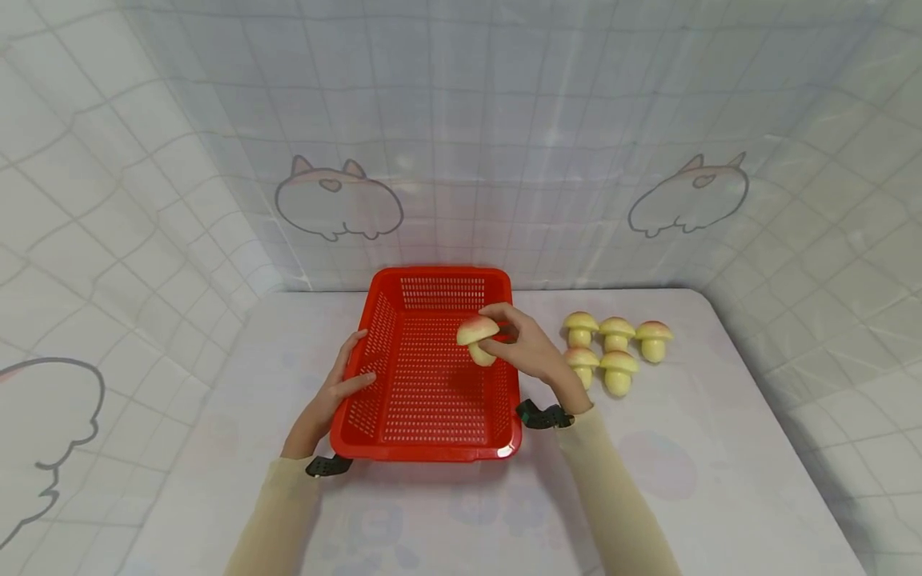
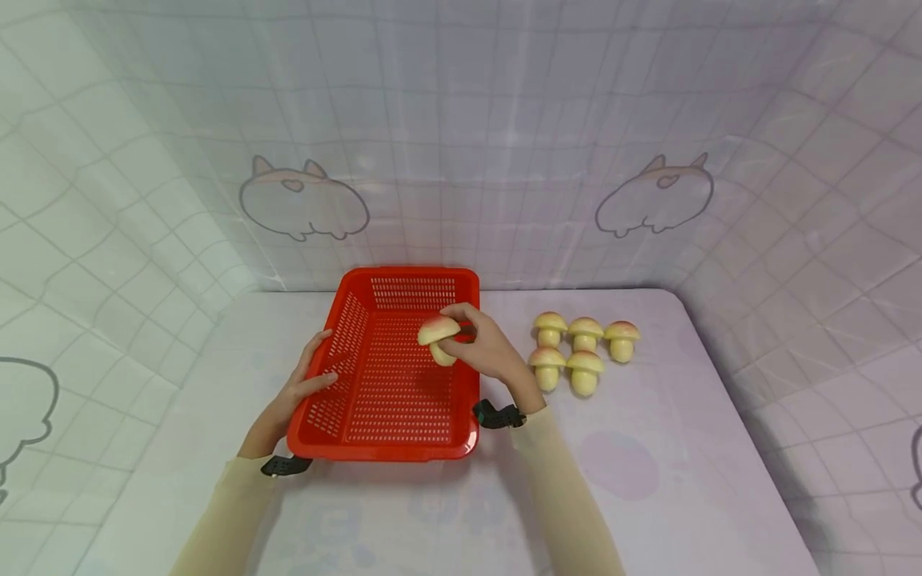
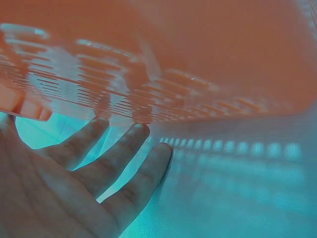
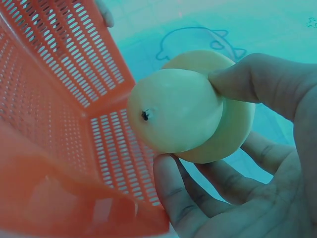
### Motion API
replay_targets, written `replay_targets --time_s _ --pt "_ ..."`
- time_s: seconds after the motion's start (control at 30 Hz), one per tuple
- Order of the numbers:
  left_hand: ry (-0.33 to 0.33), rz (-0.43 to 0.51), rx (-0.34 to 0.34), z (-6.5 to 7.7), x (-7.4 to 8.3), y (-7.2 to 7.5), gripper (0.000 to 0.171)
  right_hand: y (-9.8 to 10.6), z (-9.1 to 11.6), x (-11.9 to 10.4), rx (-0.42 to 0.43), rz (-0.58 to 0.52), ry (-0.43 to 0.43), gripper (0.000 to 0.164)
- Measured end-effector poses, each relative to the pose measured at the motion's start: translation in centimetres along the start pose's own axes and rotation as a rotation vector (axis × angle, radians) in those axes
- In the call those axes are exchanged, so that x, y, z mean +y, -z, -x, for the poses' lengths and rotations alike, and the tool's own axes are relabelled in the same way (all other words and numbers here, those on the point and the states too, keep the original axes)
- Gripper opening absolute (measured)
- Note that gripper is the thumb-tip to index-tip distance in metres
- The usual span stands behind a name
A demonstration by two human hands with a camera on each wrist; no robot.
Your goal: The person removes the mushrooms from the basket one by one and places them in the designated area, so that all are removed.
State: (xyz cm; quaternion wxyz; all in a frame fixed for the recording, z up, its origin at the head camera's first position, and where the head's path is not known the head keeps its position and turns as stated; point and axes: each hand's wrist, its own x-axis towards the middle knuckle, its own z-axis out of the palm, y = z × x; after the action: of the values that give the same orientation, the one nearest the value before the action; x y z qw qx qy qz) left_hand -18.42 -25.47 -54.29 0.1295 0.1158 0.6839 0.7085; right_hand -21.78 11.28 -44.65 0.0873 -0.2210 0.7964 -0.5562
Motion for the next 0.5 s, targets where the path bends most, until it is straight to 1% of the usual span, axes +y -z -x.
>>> replay_targets --time_s 0.23,0.47,0.5 --pt "-0.004 -0.004 0.014 0.1 -0.2 -0.2 0.081 1.0 2.1 -0.2 0.047 -0.030 0.027 0.047" --pt "-0.002 -0.013 0.018 0.2 -0.1 -0.5 0.081 2.2 4.8 1.0 0.097 -0.042 -0.038 0.047" --pt "-0.003 -0.013 0.021 0.2 -0.1 -0.5 0.081 2.3 5.1 1.1 0.100 -0.046 -0.036 0.048"
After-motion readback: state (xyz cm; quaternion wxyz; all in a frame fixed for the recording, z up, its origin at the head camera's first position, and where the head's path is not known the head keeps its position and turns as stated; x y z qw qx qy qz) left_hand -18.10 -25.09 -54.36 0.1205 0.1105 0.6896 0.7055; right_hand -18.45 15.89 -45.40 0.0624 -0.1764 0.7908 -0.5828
